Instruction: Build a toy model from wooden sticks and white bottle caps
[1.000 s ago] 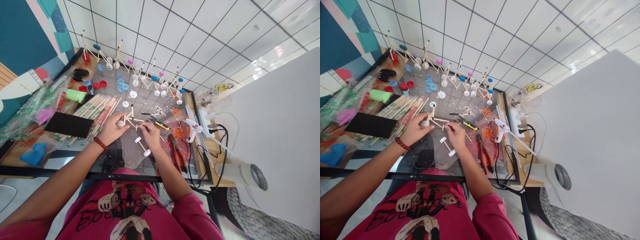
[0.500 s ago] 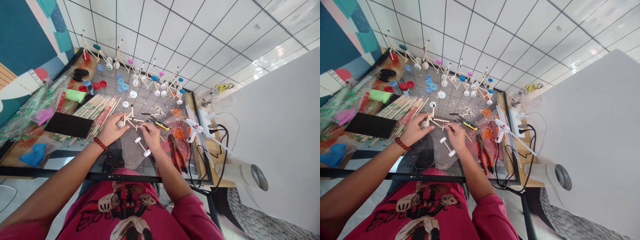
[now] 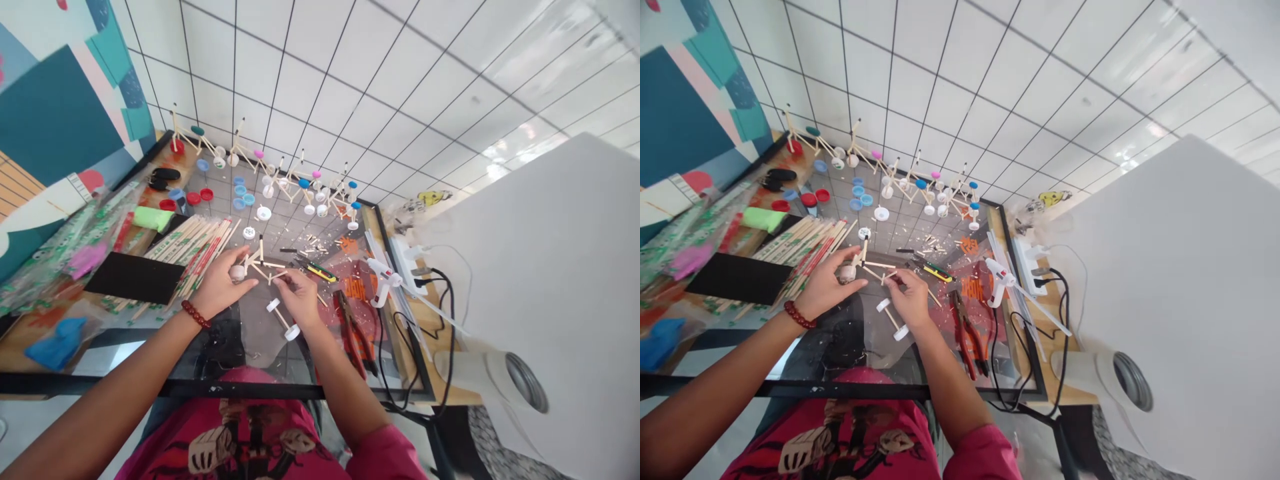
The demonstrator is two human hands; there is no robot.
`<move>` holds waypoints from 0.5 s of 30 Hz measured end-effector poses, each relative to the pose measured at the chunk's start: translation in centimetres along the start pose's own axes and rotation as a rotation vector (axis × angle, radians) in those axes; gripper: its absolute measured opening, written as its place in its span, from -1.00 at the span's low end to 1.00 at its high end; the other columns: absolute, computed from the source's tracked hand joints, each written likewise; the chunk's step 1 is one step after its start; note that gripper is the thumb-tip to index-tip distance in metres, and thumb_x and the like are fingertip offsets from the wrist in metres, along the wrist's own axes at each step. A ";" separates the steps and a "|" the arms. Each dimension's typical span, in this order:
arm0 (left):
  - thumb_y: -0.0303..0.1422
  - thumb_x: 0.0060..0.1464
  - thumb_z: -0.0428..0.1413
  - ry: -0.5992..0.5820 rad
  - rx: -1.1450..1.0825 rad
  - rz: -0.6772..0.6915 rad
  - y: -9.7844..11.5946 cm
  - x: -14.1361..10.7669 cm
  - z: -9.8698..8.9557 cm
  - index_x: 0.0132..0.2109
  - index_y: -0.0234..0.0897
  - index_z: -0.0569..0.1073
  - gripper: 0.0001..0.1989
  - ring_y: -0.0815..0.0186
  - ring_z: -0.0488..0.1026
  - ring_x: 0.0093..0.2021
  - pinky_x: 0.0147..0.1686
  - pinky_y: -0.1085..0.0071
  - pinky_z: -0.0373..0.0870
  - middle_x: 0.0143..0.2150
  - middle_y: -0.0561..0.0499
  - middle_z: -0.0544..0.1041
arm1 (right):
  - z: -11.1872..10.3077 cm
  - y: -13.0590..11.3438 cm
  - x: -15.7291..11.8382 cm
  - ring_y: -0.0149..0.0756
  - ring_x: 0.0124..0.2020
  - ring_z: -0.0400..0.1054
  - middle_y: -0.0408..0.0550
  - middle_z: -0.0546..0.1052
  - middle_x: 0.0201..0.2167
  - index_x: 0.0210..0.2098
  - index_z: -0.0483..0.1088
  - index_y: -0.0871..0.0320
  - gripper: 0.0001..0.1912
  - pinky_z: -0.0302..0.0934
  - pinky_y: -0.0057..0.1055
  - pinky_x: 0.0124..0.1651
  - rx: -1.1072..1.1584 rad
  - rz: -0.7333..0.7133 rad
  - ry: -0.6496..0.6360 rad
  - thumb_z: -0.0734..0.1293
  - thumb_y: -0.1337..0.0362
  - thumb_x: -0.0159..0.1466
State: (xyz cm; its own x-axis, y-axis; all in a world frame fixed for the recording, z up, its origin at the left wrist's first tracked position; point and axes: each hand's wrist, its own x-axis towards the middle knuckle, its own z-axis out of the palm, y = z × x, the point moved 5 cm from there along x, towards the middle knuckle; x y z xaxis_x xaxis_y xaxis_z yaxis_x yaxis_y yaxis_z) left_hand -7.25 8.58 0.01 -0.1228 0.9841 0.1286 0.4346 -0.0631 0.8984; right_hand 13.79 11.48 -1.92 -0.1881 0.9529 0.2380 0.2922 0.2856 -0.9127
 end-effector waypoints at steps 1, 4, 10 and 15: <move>-0.22 -0.02 0.36 -0.003 0.008 0.004 0.0 0.0 0.0 0.26 -0.22 0.49 -0.33 -0.14 0.54 0.24 0.33 -0.06 0.44 0.26 -0.18 0.60 | 0.0 0.0 0.0 -0.17 -0.28 0.60 -0.01 0.71 -0.24 -0.18 0.66 0.06 -0.79 0.51 -0.23 -0.11 0.003 -0.004 0.001 0.41 0.17 0.27; -0.25 -0.05 0.38 -0.004 0.016 0.015 0.0 0.1 0.0 0.25 -0.16 0.49 -0.32 -0.15 0.54 0.23 0.33 -0.10 0.44 0.24 -0.15 0.61 | 0.0 0.1 0.0 -0.16 -0.28 0.60 -0.01 0.71 -0.24 -0.16 0.66 0.05 -0.77 0.53 -0.21 -0.12 -0.011 -0.013 0.004 0.39 0.21 0.25; -0.22 -0.06 0.39 0.000 0.025 0.040 -0.1 0.2 0.1 0.23 -0.12 0.50 -0.33 -0.20 0.54 0.22 0.31 -0.15 0.44 0.26 -0.17 0.60 | -0.2 -0.2 0.1 -0.08 -0.14 0.64 0.03 0.74 -0.15 -0.18 0.68 0.01 -0.76 0.53 -0.12 0.00 -0.018 -0.032 -0.002 0.37 0.13 0.30; -0.24 -0.11 0.40 -0.003 0.048 0.077 -0.3 0.4 0.2 0.17 -0.12 0.55 -0.37 -0.23 0.55 0.23 0.29 -0.17 0.45 0.21 -0.17 0.63 | -0.2 -0.1 0.2 -0.07 -0.11 0.64 0.04 0.75 -0.16 -0.20 0.69 0.01 -0.73 0.52 -0.12 0.02 -0.016 -0.041 0.005 0.37 0.06 0.33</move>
State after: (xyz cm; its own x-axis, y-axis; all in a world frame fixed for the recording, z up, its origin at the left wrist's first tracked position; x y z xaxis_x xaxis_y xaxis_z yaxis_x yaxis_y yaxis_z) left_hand -7.26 9.02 -0.25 -0.0845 0.9772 0.1950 0.4848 -0.1307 0.8648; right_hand 13.90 11.70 -1.75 -0.1955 0.9409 0.2767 0.2997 0.3260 -0.8966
